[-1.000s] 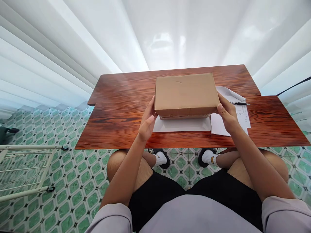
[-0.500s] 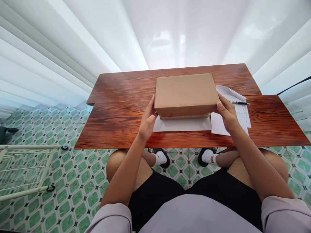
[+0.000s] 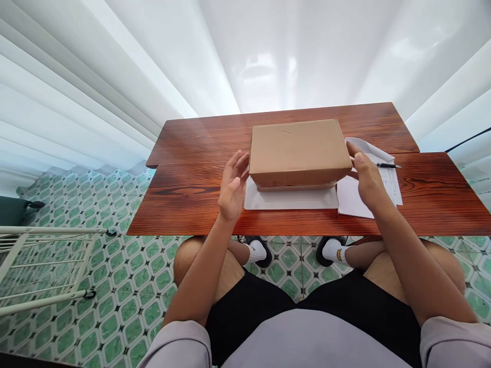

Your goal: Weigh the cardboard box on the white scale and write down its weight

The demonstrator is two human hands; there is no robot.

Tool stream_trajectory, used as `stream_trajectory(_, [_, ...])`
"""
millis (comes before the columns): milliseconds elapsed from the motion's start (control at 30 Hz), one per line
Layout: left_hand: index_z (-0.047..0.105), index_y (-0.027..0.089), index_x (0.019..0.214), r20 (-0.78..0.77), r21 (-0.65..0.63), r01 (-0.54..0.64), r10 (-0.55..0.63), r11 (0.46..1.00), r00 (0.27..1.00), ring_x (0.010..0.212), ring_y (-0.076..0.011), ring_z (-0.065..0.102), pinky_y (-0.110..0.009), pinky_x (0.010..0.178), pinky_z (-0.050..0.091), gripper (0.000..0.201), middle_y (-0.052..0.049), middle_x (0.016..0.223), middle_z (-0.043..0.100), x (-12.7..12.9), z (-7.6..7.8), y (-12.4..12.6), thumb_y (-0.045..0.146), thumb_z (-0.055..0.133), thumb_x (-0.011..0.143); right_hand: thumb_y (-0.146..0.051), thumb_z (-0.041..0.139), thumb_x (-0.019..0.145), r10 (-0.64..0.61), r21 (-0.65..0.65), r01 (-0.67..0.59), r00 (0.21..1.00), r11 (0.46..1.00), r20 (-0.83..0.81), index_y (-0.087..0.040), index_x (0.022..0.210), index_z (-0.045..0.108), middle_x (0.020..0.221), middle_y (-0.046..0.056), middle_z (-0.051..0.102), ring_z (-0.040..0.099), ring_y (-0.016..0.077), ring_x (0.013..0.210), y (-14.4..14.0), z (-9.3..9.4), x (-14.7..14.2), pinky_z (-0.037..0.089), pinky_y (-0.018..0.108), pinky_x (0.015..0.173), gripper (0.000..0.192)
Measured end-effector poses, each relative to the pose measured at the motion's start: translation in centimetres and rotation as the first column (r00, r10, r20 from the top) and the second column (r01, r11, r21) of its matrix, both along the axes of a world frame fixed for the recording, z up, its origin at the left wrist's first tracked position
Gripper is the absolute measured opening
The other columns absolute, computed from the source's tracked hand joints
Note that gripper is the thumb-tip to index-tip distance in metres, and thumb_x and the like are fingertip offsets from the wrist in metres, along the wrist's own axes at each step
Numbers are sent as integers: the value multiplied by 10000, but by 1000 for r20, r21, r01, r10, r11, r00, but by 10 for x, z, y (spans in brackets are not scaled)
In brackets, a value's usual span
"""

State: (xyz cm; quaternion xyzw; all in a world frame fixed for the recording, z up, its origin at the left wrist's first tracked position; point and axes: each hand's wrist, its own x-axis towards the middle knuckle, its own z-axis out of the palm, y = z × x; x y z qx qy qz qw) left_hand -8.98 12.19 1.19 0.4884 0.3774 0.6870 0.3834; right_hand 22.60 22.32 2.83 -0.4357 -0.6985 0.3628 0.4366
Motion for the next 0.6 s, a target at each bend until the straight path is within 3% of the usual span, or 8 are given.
stream_trajectory(100, [625, 282, 1366, -62, 112, -186, 194, 976, 979, 1352, -263, 511, -394, 1103, 441, 486, -80, 1381, 604, -7, 11, -2, 395, 601, 893, -605, 343, 1082, -153, 95, 160, 985, 982, -82, -284, 1353, 616, 1366, 92, 623, 606, 299, 1255, -2, 10, -1, 555, 502, 980, 501])
stream_trajectory(200, [708, 276, 1218, -85, 275, -341, 376, 899, 923, 1107, -227, 603, -334, 916, 496, 386, -68, 1145, 660, -11, 28, -4, 351, 630, 848, -546, 382, 1092, -262, 306, 297, 953, 905, -151, -279, 1107, 678, 1113, 74, 652, 642, 256, 1010, -10, 29, -4, 540, 421, 814, 399])
stream_trajectory(300, [726, 252, 1063, -94, 404, -350, 419, 845, 903, 816, -181, 554, -298, 716, 449, 260, -51, 917, 603, -8, 51, -7, 315, 661, 819, -496, 409, 1104, -184, 374, 224, 973, 900, -140, -246, 871, 632, 796, 32, 574, 549, 194, 706, -22, 53, -10, 442, 348, 646, 408])
stream_trajectory(400, [663, 201, 955, -234, 500, -186, 338, 846, 912, 711, -176, 497, -309, 633, 387, 142, -49, 791, 537, 5, 80, -16, 307, 596, 889, -417, 422, 1117, -9, 378, 41, 996, 925, -88, -214, 795, 586, 715, 6, 527, 466, 152, 615, -38, 74, -20, 370, 305, 584, 414])
stream_trajectory(467, [637, 172, 930, -415, 503, 22, 219, 864, 883, 697, -180, 532, -330, 639, 406, 181, -59, 762, 569, 20, 100, -24, 256, 480, 962, -358, 409, 1123, 150, 328, -153, 988, 932, 34, -209, 802, 576, 715, -4, 515, 458, 142, 628, -48, 84, -29, 356, 289, 590, 391])
stream_trajectory(533, [635, 180, 933, -560, 449, 282, 21, 848, 828, 647, -168, 556, -332, 614, 435, 180, -44, 750, 607, 37, 116, -33, 271, 485, 972, -308, 392, 1117, 360, 225, -385, 922, 895, 141, -206, 792, 527, 701, -19, 498, 436, 129, 612, -57, 91, -39, 348, 272, 585, 366])
stream_trajectory(567, [620, 193, 907, -604, 431, 402, -73, 808, 794, 623, -168, 562, -338, 599, 445, 228, -38, 744, 620, 46, 122, -37, 351, 483, 998, -294, 389, 1109, 468, 156, -494, 866, 856, 175, -204, 766, 480, 678, -28, 472, 411, 122, 593, -60, 93, -45, 334, 265, 571, 367])
stream_trajectory(600, [599, 210, 876, -677, 348, 539, -192, 767, 711, 612, -174, 565, -346, 593, 456, 265, -35, 738, 627, 56, 125, -41, 398, 475, 1014, -287, 391, 1099, 564, 87, -587, 802, 805, 198, -203, 733, 422, 645, -39, 430, 372, 116, 569, -63, 94, -51, 311, 261, 551, 377])
